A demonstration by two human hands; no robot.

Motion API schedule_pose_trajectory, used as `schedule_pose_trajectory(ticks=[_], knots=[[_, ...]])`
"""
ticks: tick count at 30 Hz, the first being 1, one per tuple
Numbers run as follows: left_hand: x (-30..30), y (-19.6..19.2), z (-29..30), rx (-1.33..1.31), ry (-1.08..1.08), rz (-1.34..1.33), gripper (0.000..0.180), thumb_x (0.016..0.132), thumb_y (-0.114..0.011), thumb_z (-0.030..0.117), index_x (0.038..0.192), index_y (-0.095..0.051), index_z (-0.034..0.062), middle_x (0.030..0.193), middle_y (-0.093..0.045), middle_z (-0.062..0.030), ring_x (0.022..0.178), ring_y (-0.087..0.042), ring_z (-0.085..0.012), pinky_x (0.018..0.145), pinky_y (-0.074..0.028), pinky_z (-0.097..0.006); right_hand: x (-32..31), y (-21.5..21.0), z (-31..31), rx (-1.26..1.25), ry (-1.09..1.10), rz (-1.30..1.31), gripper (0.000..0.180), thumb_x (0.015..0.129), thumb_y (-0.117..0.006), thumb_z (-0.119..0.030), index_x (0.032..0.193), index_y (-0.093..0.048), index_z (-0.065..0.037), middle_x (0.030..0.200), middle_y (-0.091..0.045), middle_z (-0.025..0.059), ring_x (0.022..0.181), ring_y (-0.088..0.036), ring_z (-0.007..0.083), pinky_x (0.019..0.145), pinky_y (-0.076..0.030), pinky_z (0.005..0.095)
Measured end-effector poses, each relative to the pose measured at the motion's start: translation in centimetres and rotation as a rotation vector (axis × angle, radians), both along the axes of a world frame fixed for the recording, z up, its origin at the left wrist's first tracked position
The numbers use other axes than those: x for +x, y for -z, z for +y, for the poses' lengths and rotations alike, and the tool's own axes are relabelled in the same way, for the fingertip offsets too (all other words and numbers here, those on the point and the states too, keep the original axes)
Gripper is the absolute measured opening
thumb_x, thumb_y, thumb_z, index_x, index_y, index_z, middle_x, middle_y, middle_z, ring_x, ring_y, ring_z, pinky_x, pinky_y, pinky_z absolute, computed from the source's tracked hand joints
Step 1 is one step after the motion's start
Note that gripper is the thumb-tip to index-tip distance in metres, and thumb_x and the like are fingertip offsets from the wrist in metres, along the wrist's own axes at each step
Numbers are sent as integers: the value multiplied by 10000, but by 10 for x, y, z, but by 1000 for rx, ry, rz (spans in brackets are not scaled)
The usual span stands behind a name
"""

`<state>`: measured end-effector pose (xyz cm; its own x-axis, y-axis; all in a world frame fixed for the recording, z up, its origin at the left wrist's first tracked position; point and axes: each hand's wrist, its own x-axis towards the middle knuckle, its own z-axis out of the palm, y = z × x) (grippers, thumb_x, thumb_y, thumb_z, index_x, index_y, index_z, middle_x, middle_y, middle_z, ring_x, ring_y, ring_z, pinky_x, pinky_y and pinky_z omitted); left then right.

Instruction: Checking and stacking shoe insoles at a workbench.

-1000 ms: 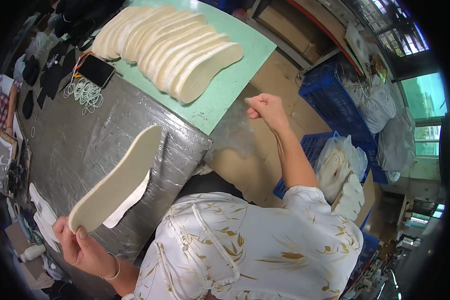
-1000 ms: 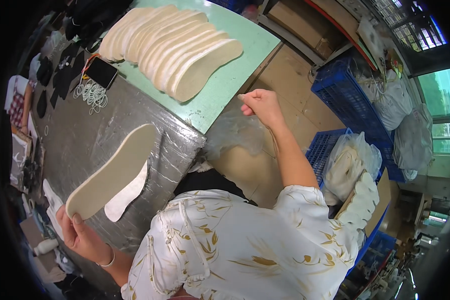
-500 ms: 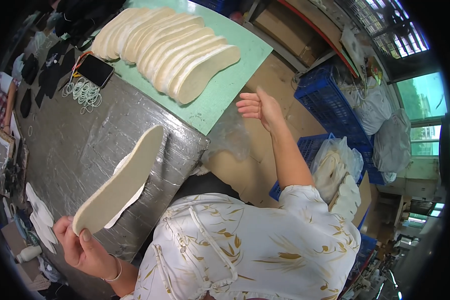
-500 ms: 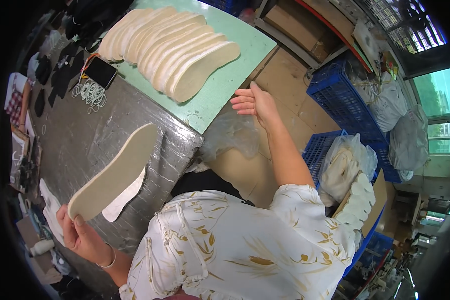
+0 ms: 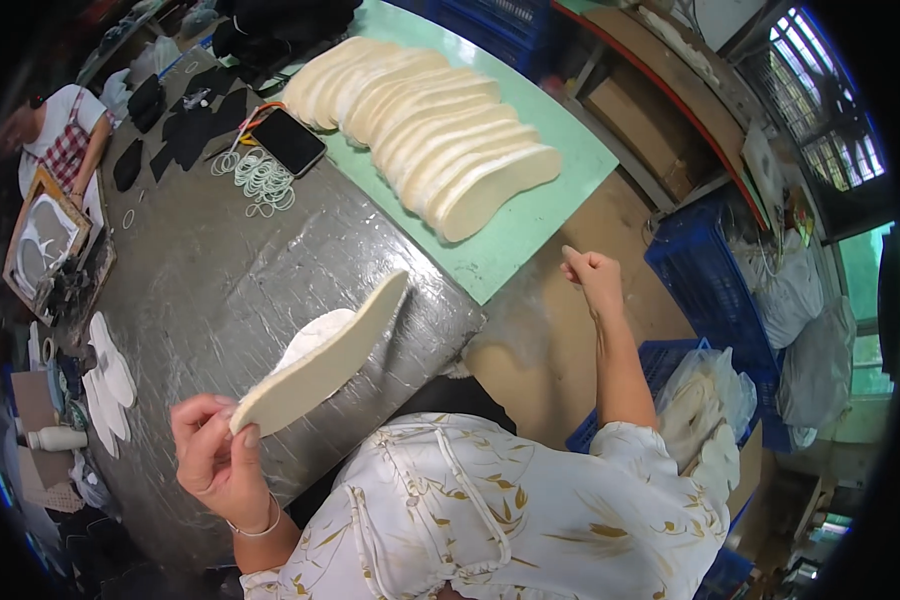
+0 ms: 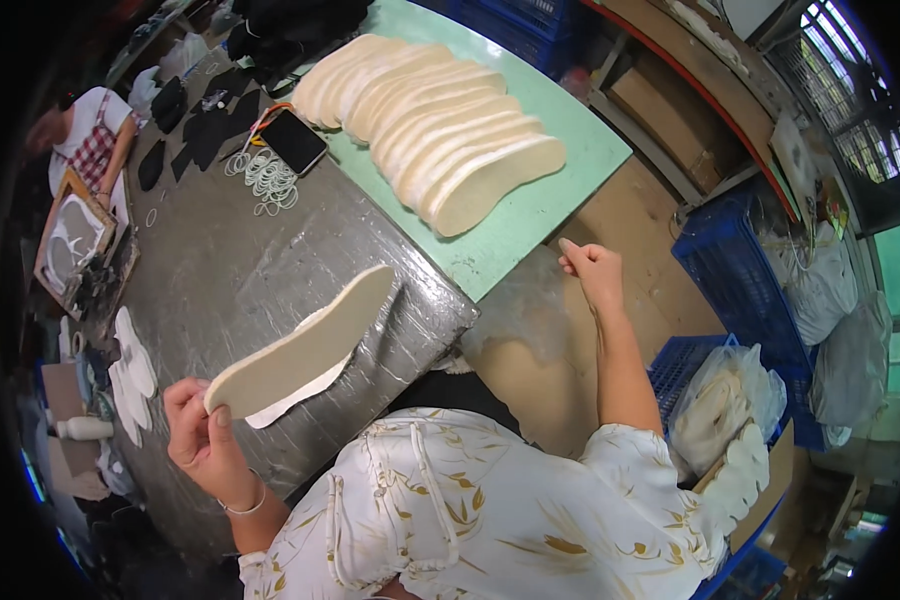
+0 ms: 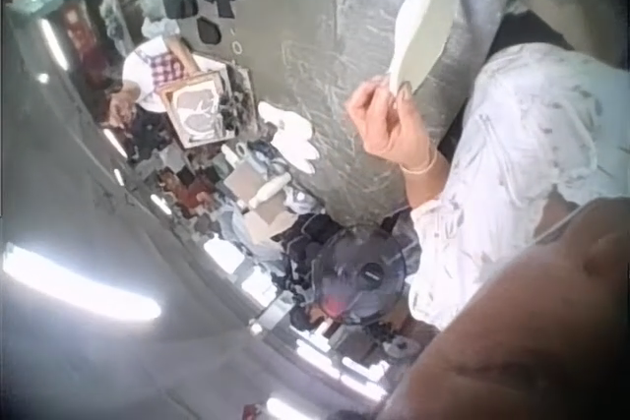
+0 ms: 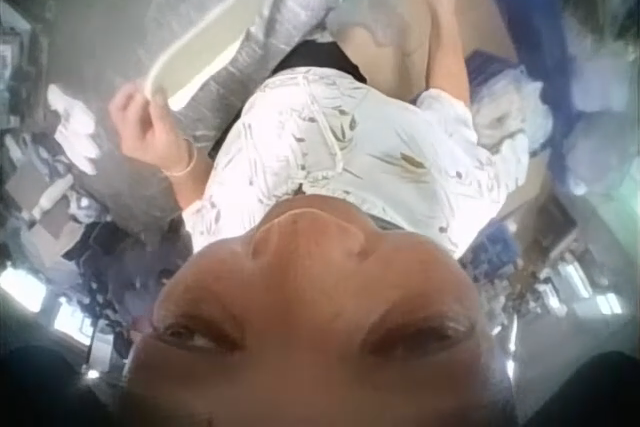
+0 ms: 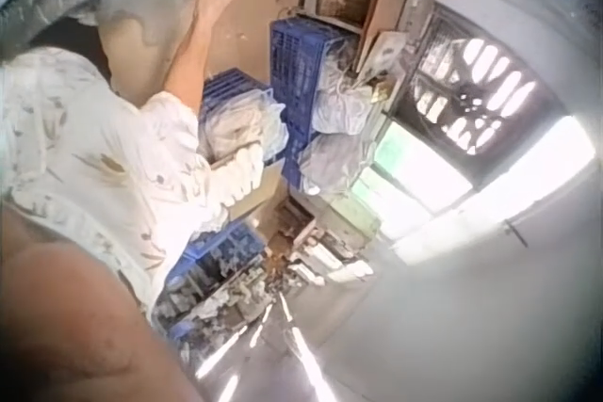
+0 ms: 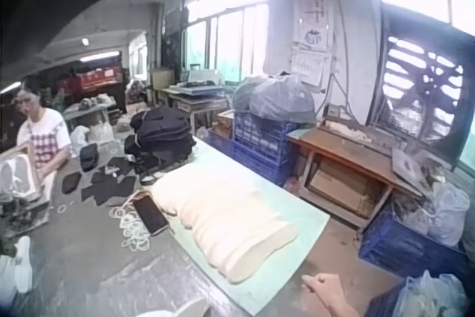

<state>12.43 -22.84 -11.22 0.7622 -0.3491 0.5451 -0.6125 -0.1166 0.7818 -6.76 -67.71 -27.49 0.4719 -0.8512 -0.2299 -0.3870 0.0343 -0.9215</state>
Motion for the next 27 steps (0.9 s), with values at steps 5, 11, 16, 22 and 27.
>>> schedule_pose_trajectory(ticks=[5, 11, 16, 22, 27], knots=[[-3, -4, -4, -2, -6, 10, 198, 814, -762, 8, 1002, -700, 7, 1030, -583, -134, 850, -574, -177, 703, -468, -255, 1, 8, -3, 93, -82, -52, 256, 932, -690, -202, 884, -736, 45, 805, -728, 79, 721, -682, 105, 636, -530, 223], [-5, -5, -8, -1, 7, 20, 186, 804, -776, 22, 980, -715, 12, 1013, -602, -121, 860, -585, -179, 713, -480, -273, -7, 14, -2, -37, -172, -16, 216, 927, -678, -139, 868, -727, 63, 761, -711, 72, 664, -651, 95, 602, -518, 230], [-4, -1, -11, 6, 11, 20, 202, 809, -762, 3, 1004, -711, 5, 1013, -597, -128, 864, -593, -185, 707, -488, -278, -9, 1, -4, -281, -176, 368, 220, 877, -729, -152, 900, -711, 66, 833, -722, 163, 741, -688, 194, 722, -559, 330], [-2, 5, -10, -5, 29, 34, 219, 817, -735, -22, 1030, -690, -7, 1047, -582, -146, 863, -597, -196, 708, -495, -296, -14, 35, 7, -322, -226, -92, 523, 902, -671, -123, 1395, -519, -38, 1555, -351, 256, 1254, -569, 329, 1005, -485, 388], [-2, 2, -12, 53, -7, -26, 189, 832, -724, -17, 1014, -676, -17, 1055, -578, -144, 880, -582, -198, 710, -480, -283, 2, 20, 13, -501, -545, 170, 665, 893, -674, -105, 1496, -400, -47, 1607, -278, 209, 1269, -552, 293, 978, -498, 381]])
